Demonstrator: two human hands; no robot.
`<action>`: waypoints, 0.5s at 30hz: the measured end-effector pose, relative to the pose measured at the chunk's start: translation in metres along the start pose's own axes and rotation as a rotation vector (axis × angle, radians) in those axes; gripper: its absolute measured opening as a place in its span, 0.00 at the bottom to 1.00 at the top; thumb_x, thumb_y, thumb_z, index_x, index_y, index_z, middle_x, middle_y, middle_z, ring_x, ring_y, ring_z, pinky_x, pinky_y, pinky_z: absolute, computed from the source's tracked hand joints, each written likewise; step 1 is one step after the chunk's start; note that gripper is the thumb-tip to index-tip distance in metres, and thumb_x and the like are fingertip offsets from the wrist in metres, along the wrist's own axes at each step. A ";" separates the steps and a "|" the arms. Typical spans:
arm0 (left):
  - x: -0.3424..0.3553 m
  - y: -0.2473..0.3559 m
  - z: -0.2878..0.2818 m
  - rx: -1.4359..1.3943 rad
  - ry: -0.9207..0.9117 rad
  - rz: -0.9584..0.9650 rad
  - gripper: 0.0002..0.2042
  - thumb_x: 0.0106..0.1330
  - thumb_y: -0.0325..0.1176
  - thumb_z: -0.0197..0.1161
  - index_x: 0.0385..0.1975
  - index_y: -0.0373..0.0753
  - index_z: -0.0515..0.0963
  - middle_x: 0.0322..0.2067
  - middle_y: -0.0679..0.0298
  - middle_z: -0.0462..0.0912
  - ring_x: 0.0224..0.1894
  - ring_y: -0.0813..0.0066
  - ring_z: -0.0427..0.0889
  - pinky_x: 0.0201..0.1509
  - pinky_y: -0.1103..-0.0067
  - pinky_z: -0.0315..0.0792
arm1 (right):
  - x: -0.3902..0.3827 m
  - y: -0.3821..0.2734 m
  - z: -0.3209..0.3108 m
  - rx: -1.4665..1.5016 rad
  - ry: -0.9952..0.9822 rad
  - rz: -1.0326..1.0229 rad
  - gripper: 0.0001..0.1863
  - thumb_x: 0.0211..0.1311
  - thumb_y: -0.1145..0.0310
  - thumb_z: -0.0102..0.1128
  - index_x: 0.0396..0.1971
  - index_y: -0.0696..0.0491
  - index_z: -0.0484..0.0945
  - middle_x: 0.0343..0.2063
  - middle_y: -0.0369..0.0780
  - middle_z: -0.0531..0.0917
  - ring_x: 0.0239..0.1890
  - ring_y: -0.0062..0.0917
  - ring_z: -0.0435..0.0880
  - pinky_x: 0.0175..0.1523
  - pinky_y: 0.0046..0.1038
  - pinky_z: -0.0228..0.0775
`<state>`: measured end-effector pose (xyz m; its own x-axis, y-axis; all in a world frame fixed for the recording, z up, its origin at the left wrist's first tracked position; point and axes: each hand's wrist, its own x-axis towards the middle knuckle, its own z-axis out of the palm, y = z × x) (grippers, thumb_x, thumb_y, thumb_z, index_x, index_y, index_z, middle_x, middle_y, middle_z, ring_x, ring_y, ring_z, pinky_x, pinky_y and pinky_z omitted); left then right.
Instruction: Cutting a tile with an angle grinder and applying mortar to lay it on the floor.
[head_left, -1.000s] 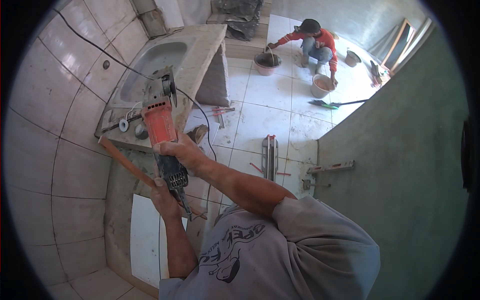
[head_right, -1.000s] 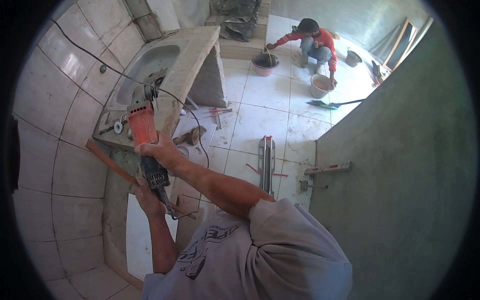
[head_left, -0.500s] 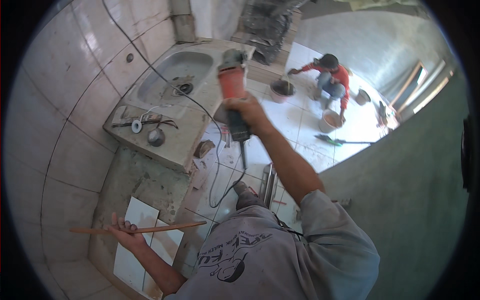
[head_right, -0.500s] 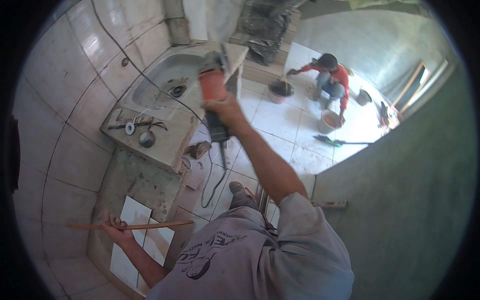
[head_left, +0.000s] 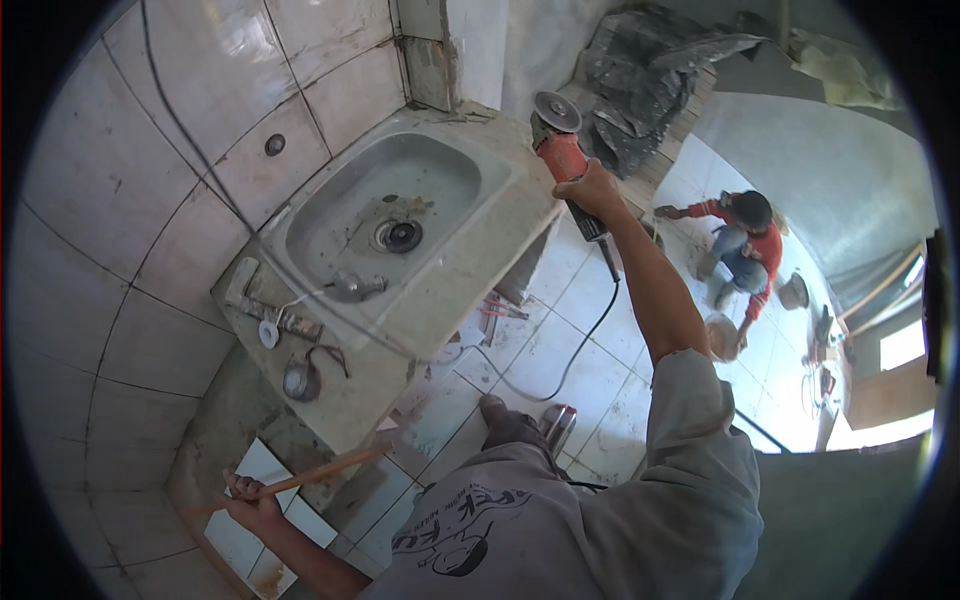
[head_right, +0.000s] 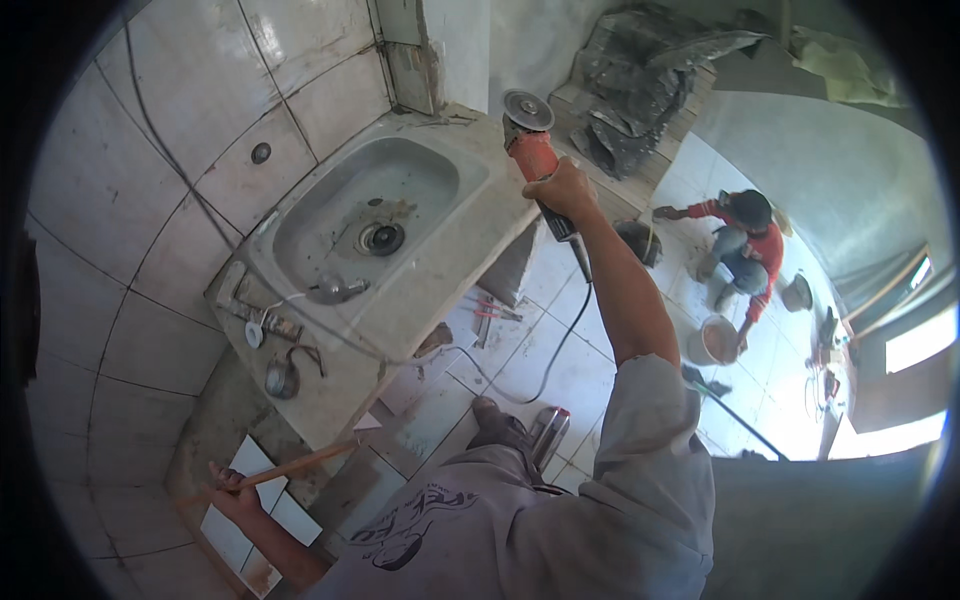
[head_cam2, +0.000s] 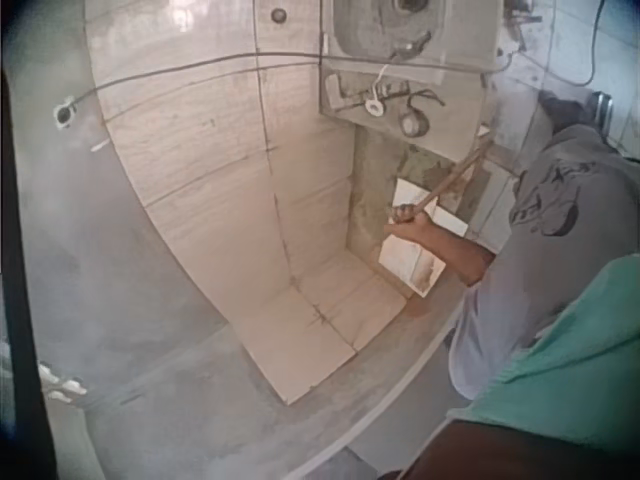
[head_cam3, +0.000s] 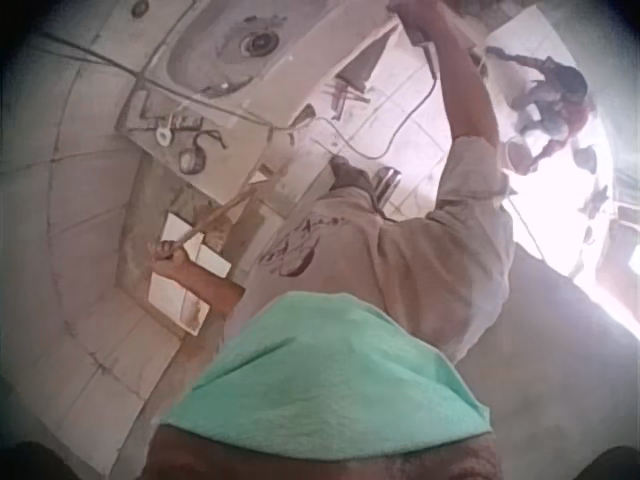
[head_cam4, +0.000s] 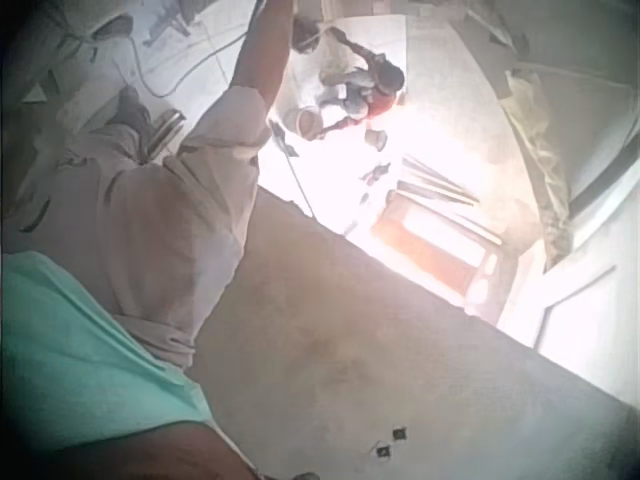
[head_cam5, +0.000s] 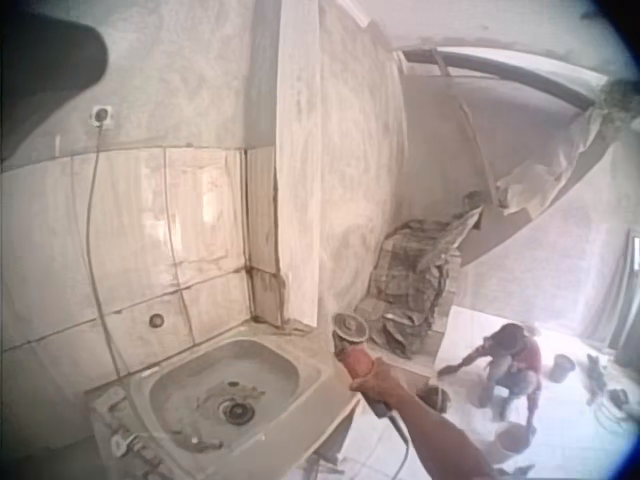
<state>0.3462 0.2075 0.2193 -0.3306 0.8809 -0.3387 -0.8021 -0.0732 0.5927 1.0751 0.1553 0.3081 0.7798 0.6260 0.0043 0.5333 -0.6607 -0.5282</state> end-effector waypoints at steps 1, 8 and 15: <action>-0.003 -0.006 0.014 0.008 0.008 0.016 0.26 0.73 0.50 0.40 0.49 0.29 0.68 0.26 0.63 0.73 0.20 0.80 0.68 0.15 0.86 0.64 | 0.024 0.003 0.003 0.008 -0.017 -0.005 0.41 0.30 0.51 0.70 0.47 0.59 0.70 0.42 0.51 0.80 0.46 0.41 0.80 0.51 0.36 0.69; -0.040 -0.024 0.058 0.066 -0.053 0.114 0.25 0.72 0.50 0.40 0.50 0.30 0.68 0.26 0.65 0.74 0.20 0.80 0.69 0.15 0.87 0.65 | 0.131 -0.013 0.027 -0.181 -0.147 -0.089 0.39 0.32 0.56 0.69 0.49 0.58 0.69 0.48 0.50 0.78 0.52 0.41 0.77 0.55 0.38 0.68; -0.073 -0.036 0.060 0.149 0.114 0.188 0.26 0.70 0.54 0.44 0.47 0.33 0.71 0.25 0.66 0.76 0.21 0.81 0.72 0.17 0.86 0.66 | 0.184 -0.021 0.055 -0.228 -0.235 -0.114 0.41 0.31 0.57 0.70 0.51 0.58 0.69 0.48 0.50 0.78 0.52 0.41 0.77 0.55 0.38 0.68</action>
<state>0.4291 0.1743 0.2662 -0.5276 0.7993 -0.2877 -0.6421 -0.1535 0.7511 1.1893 0.3076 0.2729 0.6280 0.7622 -0.1572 0.6932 -0.6396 -0.3322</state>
